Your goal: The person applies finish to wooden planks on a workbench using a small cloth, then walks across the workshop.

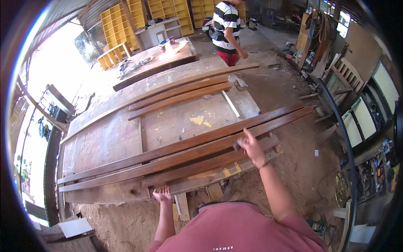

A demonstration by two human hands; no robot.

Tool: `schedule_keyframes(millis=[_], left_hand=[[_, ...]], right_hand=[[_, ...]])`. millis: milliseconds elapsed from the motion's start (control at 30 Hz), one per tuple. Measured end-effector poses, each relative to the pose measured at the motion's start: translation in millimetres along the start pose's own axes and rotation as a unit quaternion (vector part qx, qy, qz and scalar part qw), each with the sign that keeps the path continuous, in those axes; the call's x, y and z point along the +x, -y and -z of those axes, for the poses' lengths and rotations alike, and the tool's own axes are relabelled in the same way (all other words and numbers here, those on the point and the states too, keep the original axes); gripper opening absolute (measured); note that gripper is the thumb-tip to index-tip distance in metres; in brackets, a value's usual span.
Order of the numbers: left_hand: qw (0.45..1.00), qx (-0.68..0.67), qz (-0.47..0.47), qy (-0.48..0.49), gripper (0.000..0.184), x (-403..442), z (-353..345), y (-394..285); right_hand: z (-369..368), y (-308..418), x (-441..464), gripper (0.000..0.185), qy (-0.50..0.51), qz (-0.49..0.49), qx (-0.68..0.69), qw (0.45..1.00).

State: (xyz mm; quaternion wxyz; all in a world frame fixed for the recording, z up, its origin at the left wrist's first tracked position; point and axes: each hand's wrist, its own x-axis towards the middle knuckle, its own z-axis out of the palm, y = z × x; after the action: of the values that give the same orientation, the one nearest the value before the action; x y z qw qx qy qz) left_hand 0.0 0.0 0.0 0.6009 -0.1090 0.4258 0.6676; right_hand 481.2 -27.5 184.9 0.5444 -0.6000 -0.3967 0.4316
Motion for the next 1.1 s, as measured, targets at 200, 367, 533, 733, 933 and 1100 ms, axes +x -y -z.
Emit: schedule_keyframes(millis=[200,367,533,733,933,1100], left_hand=[[0.989,0.138,-0.015,0.049,0.036,-32.4,22.4,29.8],[0.988,0.152,-0.01,0.027,0.026,-73.7,63.3,35.3],[0.976,0.217,0.015,-0.022,0.024,-72.7,175.6,32.4],[0.799,0.581,0.15,-0.034,0.03,-92.0,266.4,37.5],[0.694,0.663,0.261,0.101,0.038,-78.0,272.0,58.2],[0.561,0.802,0.043,0.198,0.032,-90.2,170.0,78.1]], right_hand=[[41.1,27.0,17.3,0.048,-0.01,0.051,0.117,0.992],[93.2,-53.9,-54.5,0.021,0.007,-0.048,0.241,0.969],[159.0,-191.6,-139.9,0.014,-0.152,-0.178,0.377,0.896],[210.0,-292.9,-205.9,0.008,-0.261,-0.3,0.276,0.875],[227.7,-343.6,-268.2,0.011,-0.283,-0.395,0.207,0.849],[238.0,-369.1,-313.7,0.014,-0.256,-0.432,0.194,0.843]])
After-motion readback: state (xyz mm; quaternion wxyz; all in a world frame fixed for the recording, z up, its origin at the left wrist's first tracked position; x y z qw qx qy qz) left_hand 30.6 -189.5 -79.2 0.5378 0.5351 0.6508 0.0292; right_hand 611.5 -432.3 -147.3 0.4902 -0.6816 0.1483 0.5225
